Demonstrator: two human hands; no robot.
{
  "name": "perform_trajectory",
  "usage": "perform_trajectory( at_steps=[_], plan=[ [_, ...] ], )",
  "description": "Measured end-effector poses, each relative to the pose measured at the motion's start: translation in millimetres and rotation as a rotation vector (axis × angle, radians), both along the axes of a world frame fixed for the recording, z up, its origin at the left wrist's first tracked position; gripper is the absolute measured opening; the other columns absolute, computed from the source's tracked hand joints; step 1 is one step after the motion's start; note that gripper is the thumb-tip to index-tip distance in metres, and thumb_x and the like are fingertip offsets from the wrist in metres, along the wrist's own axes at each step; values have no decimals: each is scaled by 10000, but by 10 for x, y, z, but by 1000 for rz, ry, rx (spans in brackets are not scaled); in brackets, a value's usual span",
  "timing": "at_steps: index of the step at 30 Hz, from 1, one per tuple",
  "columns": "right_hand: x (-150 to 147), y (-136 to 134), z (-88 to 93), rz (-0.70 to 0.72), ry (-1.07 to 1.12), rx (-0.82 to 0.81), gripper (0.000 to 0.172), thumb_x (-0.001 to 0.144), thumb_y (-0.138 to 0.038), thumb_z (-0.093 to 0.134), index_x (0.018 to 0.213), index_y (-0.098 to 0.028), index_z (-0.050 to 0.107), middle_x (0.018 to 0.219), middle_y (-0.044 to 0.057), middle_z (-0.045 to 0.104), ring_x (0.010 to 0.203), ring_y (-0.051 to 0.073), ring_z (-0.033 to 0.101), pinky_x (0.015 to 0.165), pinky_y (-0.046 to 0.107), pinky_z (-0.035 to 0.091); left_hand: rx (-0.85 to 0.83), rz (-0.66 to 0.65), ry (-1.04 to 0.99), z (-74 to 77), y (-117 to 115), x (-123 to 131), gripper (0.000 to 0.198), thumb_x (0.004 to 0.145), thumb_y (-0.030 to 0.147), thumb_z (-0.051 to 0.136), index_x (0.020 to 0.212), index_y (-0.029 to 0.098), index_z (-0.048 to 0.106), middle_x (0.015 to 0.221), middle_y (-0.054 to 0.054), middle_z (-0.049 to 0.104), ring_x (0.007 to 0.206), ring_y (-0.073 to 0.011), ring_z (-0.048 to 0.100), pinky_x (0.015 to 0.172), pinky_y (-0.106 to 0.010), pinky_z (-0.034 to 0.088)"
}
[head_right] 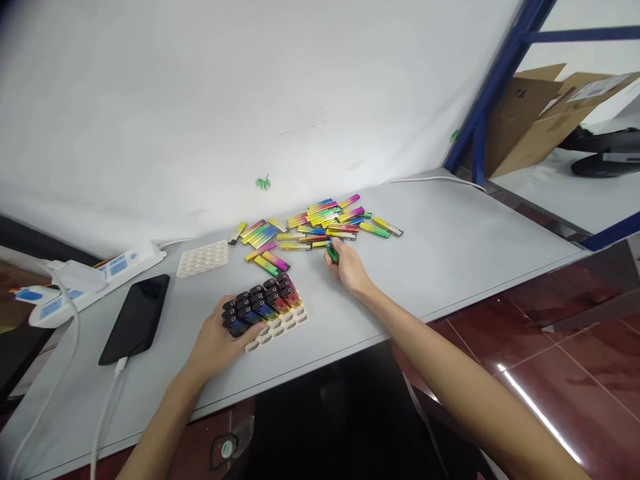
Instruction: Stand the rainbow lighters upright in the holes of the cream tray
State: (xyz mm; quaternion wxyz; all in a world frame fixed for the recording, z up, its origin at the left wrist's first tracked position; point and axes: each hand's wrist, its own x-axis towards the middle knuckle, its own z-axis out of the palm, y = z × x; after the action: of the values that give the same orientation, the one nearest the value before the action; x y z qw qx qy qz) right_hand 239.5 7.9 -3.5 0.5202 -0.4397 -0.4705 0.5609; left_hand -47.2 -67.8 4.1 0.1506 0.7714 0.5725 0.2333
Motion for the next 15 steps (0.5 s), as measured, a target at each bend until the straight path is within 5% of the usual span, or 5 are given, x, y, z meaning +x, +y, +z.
perform_trajectory(
  at_steps=[5, 10, 15],
  plan=[
    [-25, -79, 21, -35, -168, 168, 517, 965, -590, 281, 838, -190, 582, 616, -32, 406, 533, 123, 377, 522, 265, 317, -12, 56, -2, 9, -86, -37, 787, 755, 558, 707, 1402, 247, 383, 1314, -96, 556, 1189, -290, 586, 975, -434, 505],
    [-19, -286, 53, -89, -470, 343, 257, 882, -442, 584, 938, -192, 608, 915, 23, 572, 839, 162, 539, 792, 317, 438, -44, 94, 27, -49, -268, -125, 896, 770, 578, 683, 1474, 217, 261, 1369, -138, 536, 1241, -319, 563, 1012, -468, 484],
    [-56, -683, 279, -120, -594, 445, 207, 865, -386, 650, 980, -214, 646, 909, 37, 583, 764, 161, 559, 705, 318, 480, -25, 51, 54, -59, -324, -133, 924, 759, 561, 700, 1486, 211, 249, 1418, -148, 482, 1299, -333, 508, 1047, -478, 455]
  ],
)
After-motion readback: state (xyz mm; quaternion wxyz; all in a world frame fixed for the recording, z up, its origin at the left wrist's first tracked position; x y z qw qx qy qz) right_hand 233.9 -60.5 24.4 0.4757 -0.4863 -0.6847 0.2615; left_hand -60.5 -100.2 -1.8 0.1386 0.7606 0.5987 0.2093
